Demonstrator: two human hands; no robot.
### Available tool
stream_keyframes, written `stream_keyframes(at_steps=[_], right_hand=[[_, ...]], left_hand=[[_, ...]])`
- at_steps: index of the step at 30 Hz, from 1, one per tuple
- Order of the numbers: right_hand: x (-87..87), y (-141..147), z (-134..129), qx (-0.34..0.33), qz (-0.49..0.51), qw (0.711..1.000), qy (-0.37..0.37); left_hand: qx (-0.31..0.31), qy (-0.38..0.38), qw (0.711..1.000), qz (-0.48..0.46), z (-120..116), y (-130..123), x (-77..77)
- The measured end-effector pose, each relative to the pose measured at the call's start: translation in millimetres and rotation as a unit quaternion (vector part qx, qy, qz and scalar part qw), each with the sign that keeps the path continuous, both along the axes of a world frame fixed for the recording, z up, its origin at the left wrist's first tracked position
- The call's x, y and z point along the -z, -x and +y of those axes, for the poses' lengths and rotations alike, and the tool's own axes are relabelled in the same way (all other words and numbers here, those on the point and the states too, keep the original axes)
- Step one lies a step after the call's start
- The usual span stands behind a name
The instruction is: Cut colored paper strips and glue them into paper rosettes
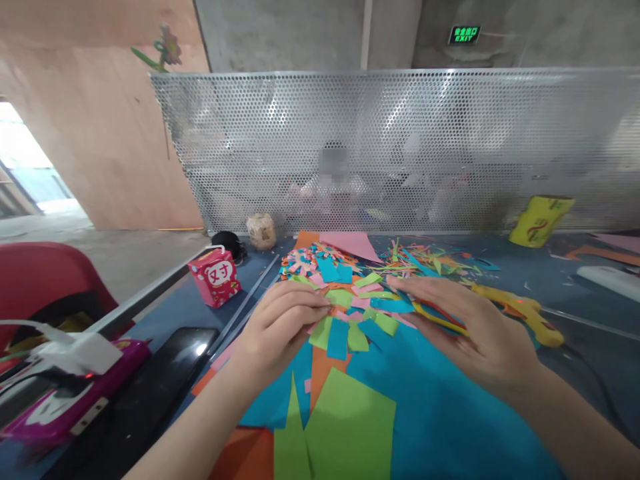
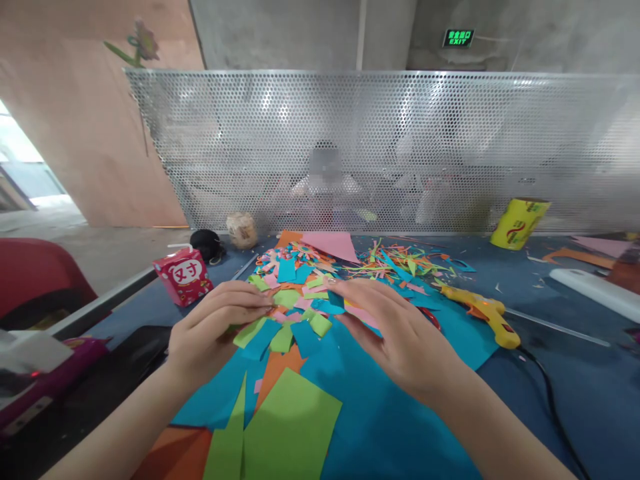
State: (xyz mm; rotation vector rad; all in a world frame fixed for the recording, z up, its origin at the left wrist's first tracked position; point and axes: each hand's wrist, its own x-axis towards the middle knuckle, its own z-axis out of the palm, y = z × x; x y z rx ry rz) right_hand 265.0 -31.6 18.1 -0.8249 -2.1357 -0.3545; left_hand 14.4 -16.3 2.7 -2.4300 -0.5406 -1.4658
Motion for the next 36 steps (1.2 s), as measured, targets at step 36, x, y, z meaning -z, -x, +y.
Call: stream_keyframes(at_steps=[36], right_hand=[[-1.1,-2.6,3.8,-0.022,-0.031,0.999,0.015]], left_hand=[[0.007,0.019,1.0,0.007,-1.4,-2.7,0.3]])
